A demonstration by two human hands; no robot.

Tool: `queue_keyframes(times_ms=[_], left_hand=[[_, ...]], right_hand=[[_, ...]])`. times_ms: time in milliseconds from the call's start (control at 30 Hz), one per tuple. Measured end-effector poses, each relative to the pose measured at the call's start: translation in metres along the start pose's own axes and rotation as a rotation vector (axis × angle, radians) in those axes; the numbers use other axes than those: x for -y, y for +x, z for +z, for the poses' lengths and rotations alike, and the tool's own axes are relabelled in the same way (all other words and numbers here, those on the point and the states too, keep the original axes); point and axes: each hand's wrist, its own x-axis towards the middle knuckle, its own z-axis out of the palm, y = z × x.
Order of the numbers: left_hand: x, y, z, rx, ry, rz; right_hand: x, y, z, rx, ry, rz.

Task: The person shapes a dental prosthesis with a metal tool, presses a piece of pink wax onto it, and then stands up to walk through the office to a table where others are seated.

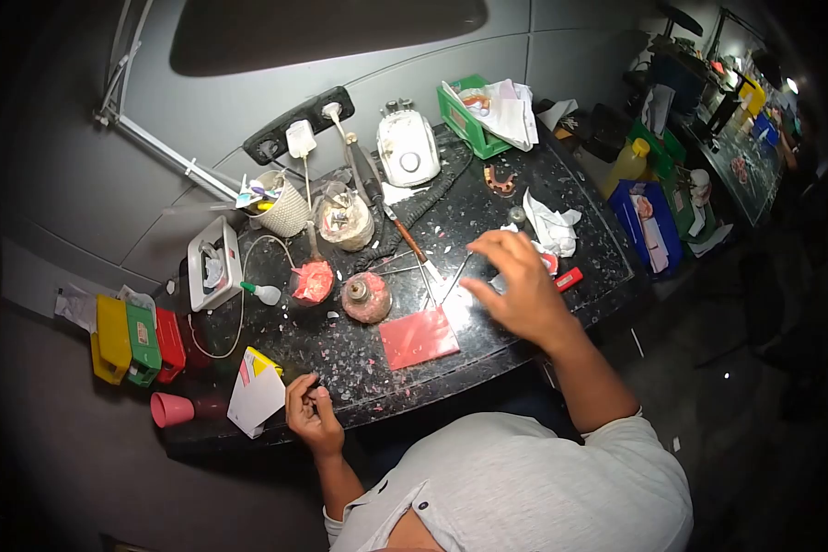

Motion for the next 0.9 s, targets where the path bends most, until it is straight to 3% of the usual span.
queue_keyframes(times_ms=[33,100,200,233,300,433,600,633,733,800,833,900], left_hand=[[0.004,-0.003,0.0,0.025,-0.019,-0.057],[0.007,0.0,0.003,-0.041,-0.029,0.021],[-0.003,0.002,0.006,-0.068,0.033,-0.02],[0.009,-0.002,0.007,-0.091,0.06,0.019],[0.007,-0.001,0.007,-0.104,0.005,-0.028],[0.014,0.0,0.014,-0.115,0.006,-0.007],[0.034,-0.013,0.04,-0.18,-0.074,-0.013],[0.028,-0.013,0.035,-0.143,-0.045,-0.064],[0.018,-0.013,0.014,0.069,0.023,-0.202],[-0.015,-0.015,-0.017,0.263,0.035,-0.306],[-0.027,-0.019,-0.032,0.247,0.09,-0.215],[-0.055,-0.018,-0.073,0.347,0.073,-0.234]], right_hand=[[-0.007,0.005,-0.006,-0.025,-0.027,0.039],[-0.011,0.012,-0.021,-0.012,-0.258,0.056],[-0.022,0.016,-0.015,-0.006,-0.285,0.063],[-0.017,0.019,-0.013,0.028,-0.286,0.005],[0.014,0.023,-0.007,0.149,-0.126,0.178],[0.045,0.019,0.009,0.283,-0.172,-0.024],[0.09,0.039,0.023,0.567,-0.041,-0.001],[0.129,0.05,0.018,0.635,-0.057,0.062],[0.162,0.062,0.018,0.758,-0.028,-0.205],[0.182,0.064,0.009,0.81,-0.056,-0.174],[0.184,0.062,0.005,0.788,-0.032,-0.173],[0.194,0.059,-0.005,0.823,-0.012,-0.04]])
